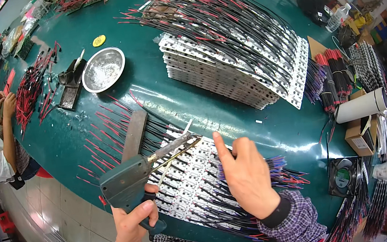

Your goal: The person solders wires onto LED strips on a workbench using a soldering iron while holding the wires by hand, then sets down the soldering iron and repositions a guide rod over the strips.

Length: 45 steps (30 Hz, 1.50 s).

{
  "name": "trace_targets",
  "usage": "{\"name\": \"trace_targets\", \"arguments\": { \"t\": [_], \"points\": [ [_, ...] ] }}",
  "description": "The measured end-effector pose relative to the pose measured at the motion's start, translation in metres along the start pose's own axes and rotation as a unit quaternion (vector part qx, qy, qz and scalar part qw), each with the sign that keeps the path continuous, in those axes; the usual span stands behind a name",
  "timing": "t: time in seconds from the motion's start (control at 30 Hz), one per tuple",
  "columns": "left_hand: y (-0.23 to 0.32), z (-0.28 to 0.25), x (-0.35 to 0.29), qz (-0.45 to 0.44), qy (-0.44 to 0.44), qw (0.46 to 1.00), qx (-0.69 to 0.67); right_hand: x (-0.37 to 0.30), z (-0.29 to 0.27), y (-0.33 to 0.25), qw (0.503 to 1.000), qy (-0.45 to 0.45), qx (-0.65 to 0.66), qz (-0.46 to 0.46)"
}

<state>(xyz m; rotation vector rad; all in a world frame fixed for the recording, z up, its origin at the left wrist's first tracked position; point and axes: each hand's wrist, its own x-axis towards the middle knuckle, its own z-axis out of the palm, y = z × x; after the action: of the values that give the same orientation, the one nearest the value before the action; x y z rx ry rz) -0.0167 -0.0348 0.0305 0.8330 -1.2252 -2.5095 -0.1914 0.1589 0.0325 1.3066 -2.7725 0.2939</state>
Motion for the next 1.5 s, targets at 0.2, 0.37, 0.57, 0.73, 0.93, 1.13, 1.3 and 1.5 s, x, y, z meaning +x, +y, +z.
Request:
{"name": "trace_targets", "arguments": {
  "t": [0.2, 0.37, 0.57, 0.73, 0.93, 1.13, 1.3, 1.5],
  "points": [
    [-0.001, -0.006, -0.007, -0.007, -0.007, 1.000, 0.025, -0.012, 0.030, 0.013, 0.999, 0.024, 0.035, -0.025],
    [-0.004, -0.007, -0.011, -0.004, 0.005, 0.999, 0.044, -0.007, 0.038, 0.007, 0.992, 0.088, 0.084, -0.040],
    [-0.004, 0.002, -0.011, -0.007, 0.013, 0.992, 0.125, -0.008, 0.040, 0.010, 0.990, 0.095, 0.074, -0.071],
    [-0.017, 0.001, -0.002, 0.153, -0.046, 0.937, 0.310, -0.008, 0.041, 0.010, 0.990, 0.095, 0.043, -0.092],
    [-0.027, 0.003, 0.002, 0.195, -0.061, 0.901, 0.383, -0.008, 0.045, 0.011, 0.990, 0.096, 0.053, -0.087],
    [-0.025, 0.004, 0.005, 0.163, -0.078, 0.898, 0.401, -0.007, 0.044, 0.009, 0.990, 0.104, 0.051, -0.082],
    [-0.023, 0.004, 0.004, 0.149, -0.074, 0.897, 0.410, -0.006, 0.045, 0.008, 0.990, 0.109, 0.044, -0.082],
    [-0.021, 0.009, 0.007, 0.148, -0.071, 0.899, 0.406, -0.006, 0.048, 0.007, 0.989, 0.117, 0.025, -0.088]
  ]
}}
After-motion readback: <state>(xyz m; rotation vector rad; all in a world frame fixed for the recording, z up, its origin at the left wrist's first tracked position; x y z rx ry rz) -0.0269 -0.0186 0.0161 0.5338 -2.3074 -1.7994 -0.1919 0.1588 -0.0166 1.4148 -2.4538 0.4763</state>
